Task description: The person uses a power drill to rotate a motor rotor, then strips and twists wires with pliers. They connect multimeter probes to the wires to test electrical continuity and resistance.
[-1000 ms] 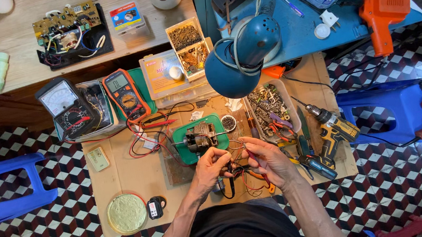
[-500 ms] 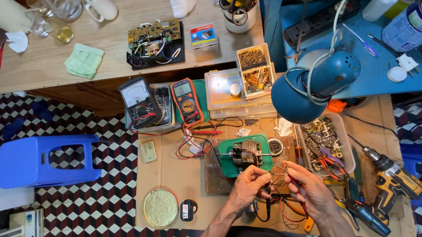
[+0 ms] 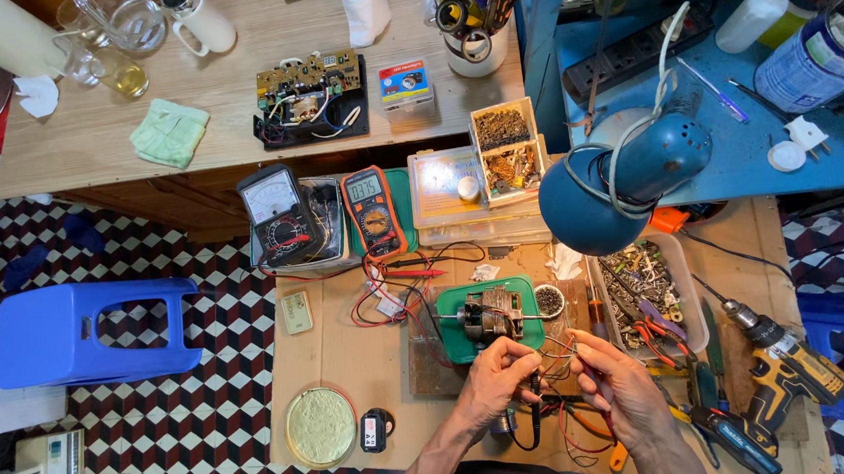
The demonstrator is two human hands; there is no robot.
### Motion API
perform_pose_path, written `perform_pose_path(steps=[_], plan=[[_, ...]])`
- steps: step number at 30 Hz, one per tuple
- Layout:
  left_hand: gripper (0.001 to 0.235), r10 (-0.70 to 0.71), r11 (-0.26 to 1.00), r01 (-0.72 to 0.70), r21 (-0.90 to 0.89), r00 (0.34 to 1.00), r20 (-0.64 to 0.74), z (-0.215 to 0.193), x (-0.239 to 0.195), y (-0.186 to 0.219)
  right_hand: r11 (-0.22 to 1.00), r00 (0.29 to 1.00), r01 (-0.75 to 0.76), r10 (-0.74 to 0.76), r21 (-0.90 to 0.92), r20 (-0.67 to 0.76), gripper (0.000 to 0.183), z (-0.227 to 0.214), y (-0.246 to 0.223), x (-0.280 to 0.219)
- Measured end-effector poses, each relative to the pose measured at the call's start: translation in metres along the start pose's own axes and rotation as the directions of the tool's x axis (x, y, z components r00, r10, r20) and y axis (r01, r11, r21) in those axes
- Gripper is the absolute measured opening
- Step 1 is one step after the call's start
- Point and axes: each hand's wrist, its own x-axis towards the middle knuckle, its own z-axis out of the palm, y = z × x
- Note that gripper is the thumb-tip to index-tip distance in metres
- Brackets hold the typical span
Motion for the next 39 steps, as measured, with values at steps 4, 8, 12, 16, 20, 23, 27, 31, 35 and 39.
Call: perform_pose_path(steps=[4, 8, 12, 16, 20, 23, 27, 31, 35, 39], plan=[[0.025, 0.021, 1.000, -0.021, -0.019, 1.000, 0.003, -0.001, 0.002, -0.003, 1.000, 1.000, 0.006, -0.006, 0.006, -0.007, 0.049, -0.002, 0.001, 0.002], [0.024, 0.010, 1.000, -0.010, -0.025, 1.000, -0.002, -0.002, 0.004, -0.002, 1.000, 1.000, 0.013, -0.013, 0.011, 0.005, 0.049, -0.004, 0.001, 0.003], [0.025, -0.019, 0.999, 0.018, -0.040, 1.000, -0.010, -0.002, 0.003, 0.000, 1.000, 1.000, 0.029, -0.029, 0.007, 0.008, 0.048, -0.005, 0.001, 0.002], [0.026, 0.002, 0.998, -0.002, -0.055, 1.000, -0.007, -0.002, 0.003, 0.003, 0.999, 0.999, 0.045, -0.045, -0.002, -0.008, 0.048, -0.005, 0.001, 0.000], [0.027, 0.002, 0.998, -0.003, -0.064, 1.000, -0.011, -0.003, 0.003, 0.004, 0.999, 0.999, 0.049, -0.049, 0.003, -0.003, 0.047, -0.007, 0.002, -0.001], [0.027, 0.000, 0.998, -0.001, -0.062, 1.000, -0.015, -0.003, 0.002, 0.007, 0.999, 0.999, 0.052, -0.052, 0.004, -0.013, 0.047, -0.007, 0.001, -0.002], [0.028, -0.010, 0.999, 0.008, -0.052, 1.000, -0.021, -0.003, -0.001, 0.009, 0.999, 0.999, 0.051, -0.051, 0.003, -0.018, 0.048, -0.005, 0.002, -0.002], [0.030, -0.007, 0.998, 0.006, -0.057, 1.000, -0.018, -0.001, -0.001, 0.013, 0.999, 0.998, 0.054, -0.054, -0.010, -0.016, 0.048, -0.005, 0.000, -0.003], [0.030, -0.012, 0.999, 0.010, -0.052, 0.999, -0.031, 0.000, -0.002, 0.016, 0.998, 0.998, 0.058, -0.058, -0.004, -0.020, 0.047, -0.005, 0.000, -0.005], [0.031, 0.003, 0.999, -0.006, -0.054, 0.999, -0.050, 0.000, 0.000, 0.013, 0.997, 0.997, 0.073, -0.073, 0.005, -0.015, 0.046, -0.009, 0.001, -0.003]])
